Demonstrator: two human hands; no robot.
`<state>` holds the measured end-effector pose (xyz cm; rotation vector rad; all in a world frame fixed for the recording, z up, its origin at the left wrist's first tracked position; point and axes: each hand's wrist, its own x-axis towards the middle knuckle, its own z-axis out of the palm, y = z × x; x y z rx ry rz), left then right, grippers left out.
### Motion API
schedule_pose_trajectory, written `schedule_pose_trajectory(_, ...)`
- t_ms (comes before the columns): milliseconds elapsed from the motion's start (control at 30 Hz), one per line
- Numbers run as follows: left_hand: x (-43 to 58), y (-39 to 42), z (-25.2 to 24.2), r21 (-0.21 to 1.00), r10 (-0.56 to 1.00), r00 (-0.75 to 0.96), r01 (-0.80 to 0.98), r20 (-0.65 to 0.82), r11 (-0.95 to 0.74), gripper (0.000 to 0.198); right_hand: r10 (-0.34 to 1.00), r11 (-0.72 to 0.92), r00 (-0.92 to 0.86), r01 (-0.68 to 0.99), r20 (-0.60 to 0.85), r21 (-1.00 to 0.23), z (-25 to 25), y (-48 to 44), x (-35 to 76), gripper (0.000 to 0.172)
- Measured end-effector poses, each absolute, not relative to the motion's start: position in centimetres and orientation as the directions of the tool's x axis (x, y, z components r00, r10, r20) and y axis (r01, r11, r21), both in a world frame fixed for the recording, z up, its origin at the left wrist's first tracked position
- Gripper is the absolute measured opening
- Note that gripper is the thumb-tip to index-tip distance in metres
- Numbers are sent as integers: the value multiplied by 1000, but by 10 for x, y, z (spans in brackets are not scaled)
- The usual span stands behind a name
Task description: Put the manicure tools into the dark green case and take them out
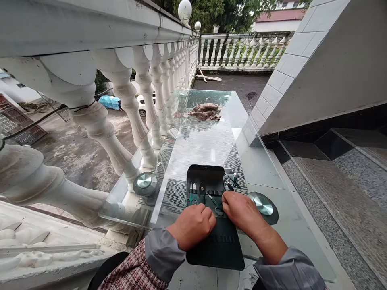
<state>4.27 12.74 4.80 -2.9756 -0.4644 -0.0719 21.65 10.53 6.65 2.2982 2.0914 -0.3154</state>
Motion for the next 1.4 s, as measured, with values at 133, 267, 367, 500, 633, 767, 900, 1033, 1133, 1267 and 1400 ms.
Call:
schedule_pose_trajectory(133,42,129,49,-115,317,945,324,77,-939,10,987,-74,60,993,-149,-94,66,103,217,17)
schedule_pose_trajectory(267,35,136,54,-107,476,875,484,92,-869,14,976,-89,73,994,-206,-69,68,102,220,18)
schedule_pose_trajectory(367,25,142,59,-63,638,761,647,117,-760,16,971,-127,110,990,-214,-68,67,103,226,16)
schedule_pose_trajectory(500,15,151,63,25,738,662,742,131,-670,8,974,-164,136,975,-180,-152,65,104,231,13)
schedule_pose_trajectory(633,15,156,65,82,775,630,771,51,-632,15,970,-195,148,947,-192,-257,71,101,240,14)
schedule_pose_trajectory(767,16,155,69,112,764,645,759,11,-642,21,966,-226,142,869,-217,-440,81,92,264,14)
schedule_pose_trajectory(900,16,151,73,114,746,665,743,-20,-659,24,912,-389,388,713,-134,-583,80,91,283,17)
schedule_pose_trajectory(1033,18,151,73,76,746,664,747,-56,-660,25,831,-477,554,658,-54,-583,69,109,282,20)
schedule_pose_trajectory(1133,19,152,71,82,744,665,747,-70,-660,23,832,-472,555,688,-20,-552,61,123,281,21)
schedule_pose_trajectory(1267,17,153,68,91,731,675,738,-101,-669,18,854,-354,492,787,167,-506,56,127,272,17)
schedule_pose_trajectory(1400,18,152,66,60,726,681,732,-96,-678,8,935,3,182,854,304,-520,56,111,237,12)
